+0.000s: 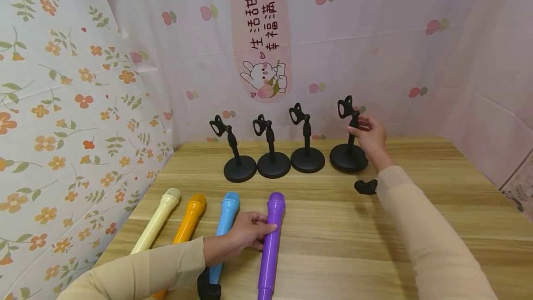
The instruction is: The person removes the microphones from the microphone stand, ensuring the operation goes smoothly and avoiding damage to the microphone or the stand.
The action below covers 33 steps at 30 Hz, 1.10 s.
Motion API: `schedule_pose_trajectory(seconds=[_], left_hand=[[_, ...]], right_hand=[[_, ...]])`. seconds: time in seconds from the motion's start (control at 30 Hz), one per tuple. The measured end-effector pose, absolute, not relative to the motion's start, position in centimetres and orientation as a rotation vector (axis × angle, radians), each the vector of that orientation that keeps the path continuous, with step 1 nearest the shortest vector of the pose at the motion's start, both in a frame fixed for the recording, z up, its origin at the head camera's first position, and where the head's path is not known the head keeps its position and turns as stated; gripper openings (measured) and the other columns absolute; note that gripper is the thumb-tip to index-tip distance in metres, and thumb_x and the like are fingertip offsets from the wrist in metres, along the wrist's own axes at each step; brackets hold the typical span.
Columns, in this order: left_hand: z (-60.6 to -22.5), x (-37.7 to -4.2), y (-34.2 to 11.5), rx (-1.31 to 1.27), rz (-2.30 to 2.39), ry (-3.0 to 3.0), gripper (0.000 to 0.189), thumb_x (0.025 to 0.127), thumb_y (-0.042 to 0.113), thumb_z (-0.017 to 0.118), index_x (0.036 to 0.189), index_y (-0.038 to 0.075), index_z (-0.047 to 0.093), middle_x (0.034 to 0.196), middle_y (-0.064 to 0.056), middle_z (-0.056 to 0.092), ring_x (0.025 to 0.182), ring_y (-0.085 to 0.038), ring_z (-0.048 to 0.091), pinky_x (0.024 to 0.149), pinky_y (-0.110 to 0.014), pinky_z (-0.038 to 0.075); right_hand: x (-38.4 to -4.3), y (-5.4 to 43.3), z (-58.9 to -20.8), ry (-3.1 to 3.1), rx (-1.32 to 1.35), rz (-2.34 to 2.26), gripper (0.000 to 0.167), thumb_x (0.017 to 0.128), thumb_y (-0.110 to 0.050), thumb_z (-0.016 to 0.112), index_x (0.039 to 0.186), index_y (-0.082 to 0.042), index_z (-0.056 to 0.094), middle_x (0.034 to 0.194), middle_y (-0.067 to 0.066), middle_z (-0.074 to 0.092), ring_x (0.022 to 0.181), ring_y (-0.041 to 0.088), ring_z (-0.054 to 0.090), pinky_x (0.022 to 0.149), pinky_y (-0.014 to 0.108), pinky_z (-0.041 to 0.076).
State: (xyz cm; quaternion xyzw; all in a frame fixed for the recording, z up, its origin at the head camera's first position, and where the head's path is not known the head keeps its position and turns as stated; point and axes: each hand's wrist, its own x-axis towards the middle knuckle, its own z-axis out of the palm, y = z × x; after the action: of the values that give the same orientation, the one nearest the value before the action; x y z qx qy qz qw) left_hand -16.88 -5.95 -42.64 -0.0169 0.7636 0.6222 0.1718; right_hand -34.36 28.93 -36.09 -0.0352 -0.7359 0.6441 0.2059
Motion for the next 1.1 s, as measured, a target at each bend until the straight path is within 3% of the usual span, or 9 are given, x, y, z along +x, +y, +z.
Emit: schedule_pose_trajectory(seconds=[0.63,0.87,1.1], left_hand=[[-43.2,-16.9,-5.9,-0.058,1.774,2.165,0.030,0.086,0.011,0.075,0.107,-0.006,0.062,0.085,-0.011,0.069,0.074,-0.023,0.069,0.056,-0.036,0.057],[-43.3,-16.9,-6.0,-0.072,1.782,2.159,0.031,0.085,0.011,0.077,0.106,-0.006,0.062,0.084,-0.012,0.068,0.073,-0.023,0.069,0.056,-0.036,0.058],[-43.1,-17.1,-6.2,-0.070,1.780,2.148,0.031,0.085,0.011,0.077,0.106,-0.006,0.062,0.084,-0.013,0.069,0.074,-0.025,0.070,0.056,-0.037,0.058]], right_hand=[[-34.6,28.7,-37.0,-2.117,-0.131,1.798,0.034,0.088,-0.018,0.073,0.118,-0.016,0.059,0.108,-0.005,0.054,0.094,0.002,0.054,0.078,0.015,0.049],[-34.7,28.7,-37.4,-2.084,-0.125,1.831,0.031,0.088,-0.012,0.072,0.116,-0.016,0.060,0.106,-0.006,0.054,0.092,0.003,0.055,0.075,0.013,0.050],[-35.1,28.6,-37.4,-2.117,-0.124,1.804,0.036,0.088,-0.020,0.072,0.121,-0.015,0.057,0.110,-0.005,0.052,0.095,0.004,0.054,0.080,0.015,0.050]])
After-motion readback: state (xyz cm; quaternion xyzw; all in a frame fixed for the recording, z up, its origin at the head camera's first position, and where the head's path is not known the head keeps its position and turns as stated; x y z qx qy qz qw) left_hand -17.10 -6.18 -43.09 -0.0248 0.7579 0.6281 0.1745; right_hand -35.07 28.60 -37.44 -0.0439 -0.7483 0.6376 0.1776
